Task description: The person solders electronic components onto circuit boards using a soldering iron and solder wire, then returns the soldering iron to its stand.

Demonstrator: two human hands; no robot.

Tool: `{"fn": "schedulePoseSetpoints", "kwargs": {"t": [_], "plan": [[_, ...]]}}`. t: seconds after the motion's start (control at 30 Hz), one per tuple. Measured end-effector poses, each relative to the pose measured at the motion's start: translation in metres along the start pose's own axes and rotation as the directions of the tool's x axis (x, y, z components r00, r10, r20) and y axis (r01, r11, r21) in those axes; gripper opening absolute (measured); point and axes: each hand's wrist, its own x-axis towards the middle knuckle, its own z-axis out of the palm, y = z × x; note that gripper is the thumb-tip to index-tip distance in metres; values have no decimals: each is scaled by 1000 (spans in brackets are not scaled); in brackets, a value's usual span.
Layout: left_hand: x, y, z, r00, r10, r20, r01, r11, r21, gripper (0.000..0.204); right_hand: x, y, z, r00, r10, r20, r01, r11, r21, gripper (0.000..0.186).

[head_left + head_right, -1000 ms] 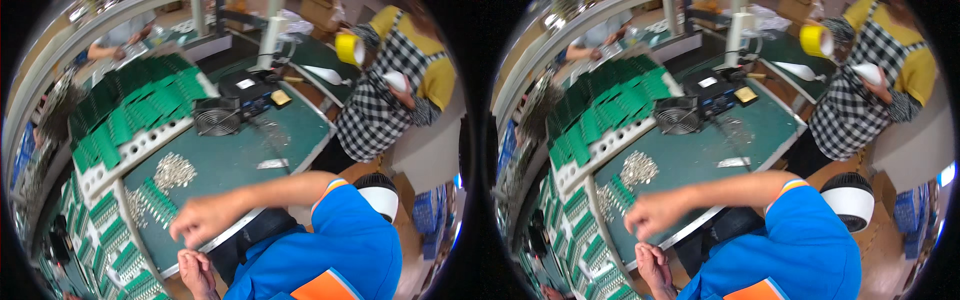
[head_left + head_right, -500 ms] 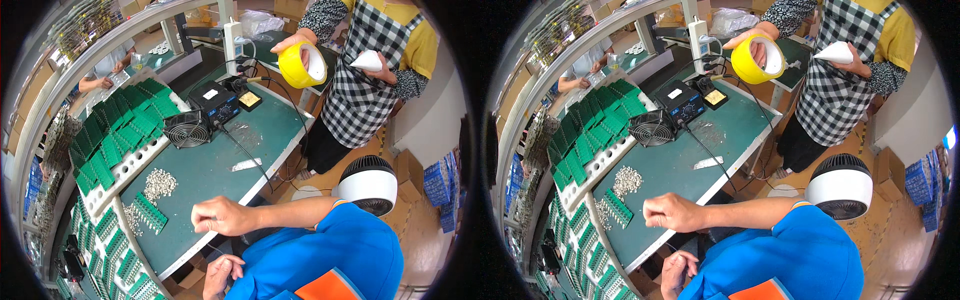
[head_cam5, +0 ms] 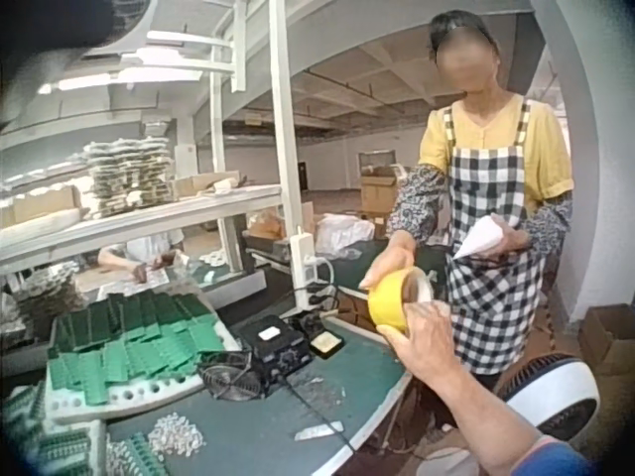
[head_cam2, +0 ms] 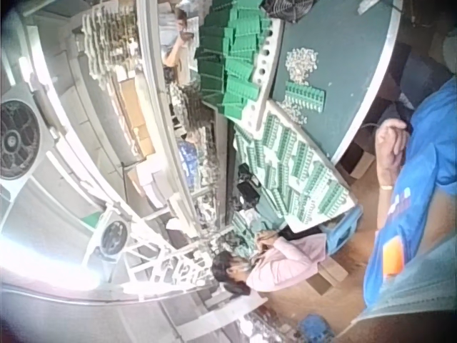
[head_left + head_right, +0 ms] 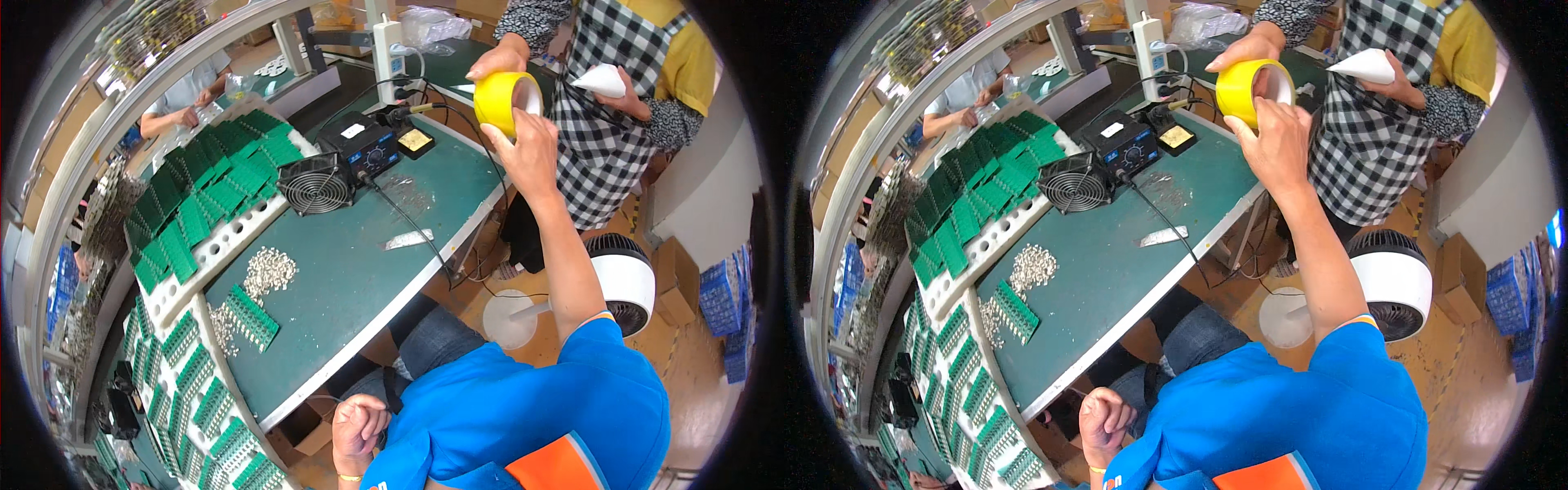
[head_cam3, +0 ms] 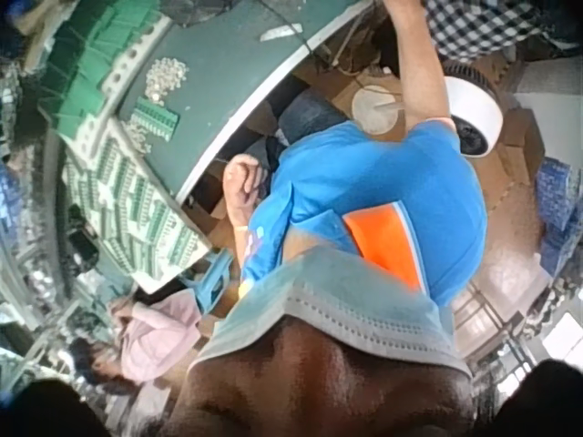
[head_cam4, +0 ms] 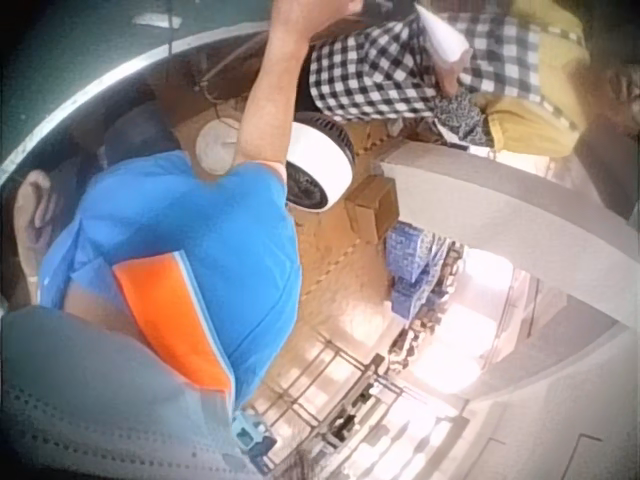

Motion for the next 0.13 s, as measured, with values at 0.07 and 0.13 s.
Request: {"fn": "schedulePoseSetpoints", "kwargs": {"t": [0.07, 0.13], "plan": [[-1, -3, -1, 1000, 25, 17, -25, 1000, -9, 36, -9, -10, 3, 994, 80, -73, -54, 950, 307, 29], [-3, -6, 2, 998, 3, -62, 0, 998, 57, 37, -19, -17, -1, 993, 93, -74, -59, 924, 377, 29]]}}
